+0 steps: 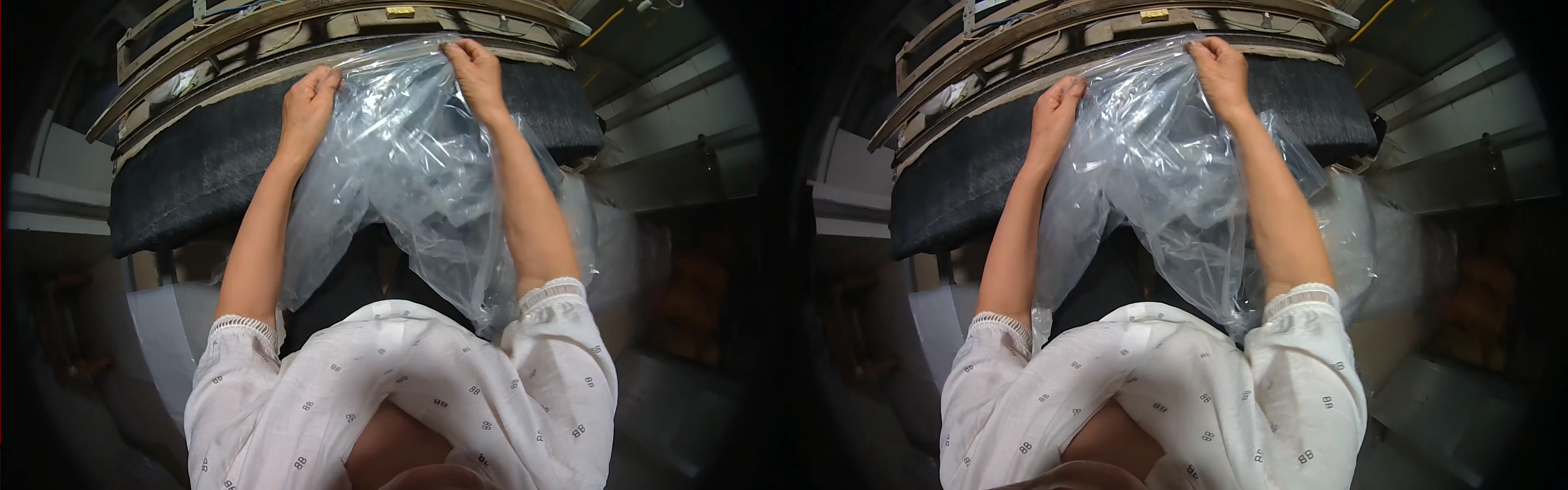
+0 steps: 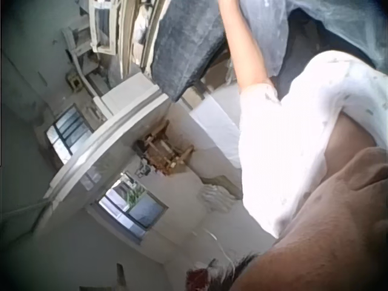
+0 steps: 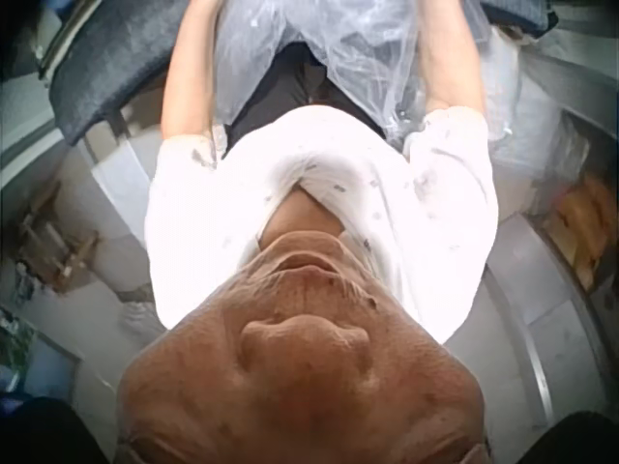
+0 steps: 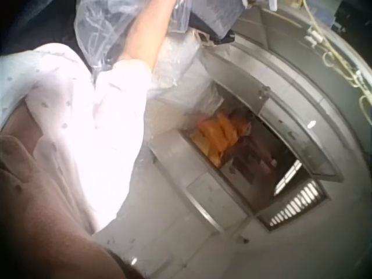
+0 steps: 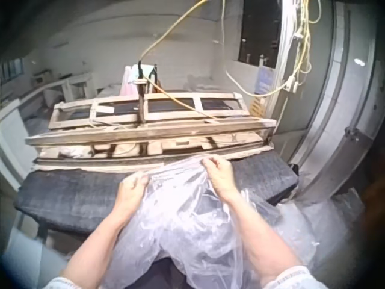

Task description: Packaging black foam or rubber components into large plastic bags.

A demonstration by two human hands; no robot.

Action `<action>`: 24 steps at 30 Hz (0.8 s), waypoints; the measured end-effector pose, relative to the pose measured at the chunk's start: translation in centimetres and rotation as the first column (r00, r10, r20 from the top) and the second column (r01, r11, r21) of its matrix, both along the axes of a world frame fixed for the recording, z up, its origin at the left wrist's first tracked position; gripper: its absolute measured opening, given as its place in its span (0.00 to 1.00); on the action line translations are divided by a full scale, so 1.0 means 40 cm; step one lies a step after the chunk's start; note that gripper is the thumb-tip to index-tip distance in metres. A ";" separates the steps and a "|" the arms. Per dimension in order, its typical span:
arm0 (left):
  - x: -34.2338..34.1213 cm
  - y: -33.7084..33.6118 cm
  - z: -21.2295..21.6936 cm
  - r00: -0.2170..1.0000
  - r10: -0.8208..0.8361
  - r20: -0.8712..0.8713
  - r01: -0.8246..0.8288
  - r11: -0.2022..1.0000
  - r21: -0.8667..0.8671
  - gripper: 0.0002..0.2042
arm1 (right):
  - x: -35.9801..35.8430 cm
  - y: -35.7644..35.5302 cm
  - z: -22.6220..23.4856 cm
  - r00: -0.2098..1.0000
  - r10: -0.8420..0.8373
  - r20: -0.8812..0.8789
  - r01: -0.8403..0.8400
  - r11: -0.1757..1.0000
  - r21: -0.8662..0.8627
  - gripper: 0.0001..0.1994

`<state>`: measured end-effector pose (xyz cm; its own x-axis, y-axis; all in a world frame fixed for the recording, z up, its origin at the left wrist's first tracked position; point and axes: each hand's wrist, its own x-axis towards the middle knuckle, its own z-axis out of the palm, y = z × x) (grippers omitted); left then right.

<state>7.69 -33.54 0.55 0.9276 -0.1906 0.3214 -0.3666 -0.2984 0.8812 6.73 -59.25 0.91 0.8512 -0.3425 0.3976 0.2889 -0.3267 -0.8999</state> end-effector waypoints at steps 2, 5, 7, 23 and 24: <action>0.021 -0.004 -0.004 0.995 0.094 0.012 -0.094 0.995 0.032 0.15 | 0.041 0.042 -0.063 0.981 -0.191 -0.021 0.190 0.981 -0.043 0.09; 0.059 -0.004 -0.005 0.977 0.206 0.044 -0.210 0.973 0.094 0.15 | 0.069 0.066 -0.054 0.966 -0.256 0.036 0.257 0.966 -0.037 0.10; 0.095 -0.009 -0.010 0.972 0.224 0.069 -0.231 0.965 0.122 0.16 | 0.096 0.064 -0.051 0.954 -0.287 0.089 0.292 0.955 -0.052 0.09; 0.163 -0.043 0.011 0.949 0.303 0.086 -0.313 0.879 0.360 0.17 | 0.180 0.031 -0.066 0.824 -0.536 0.187 0.565 0.745 -0.356 0.15; 0.165 -0.043 0.009 0.952 0.293 0.085 -0.304 0.880 0.366 0.17 | 0.180 0.029 -0.069 0.824 -0.538 0.181 0.564 0.744 -0.358 0.15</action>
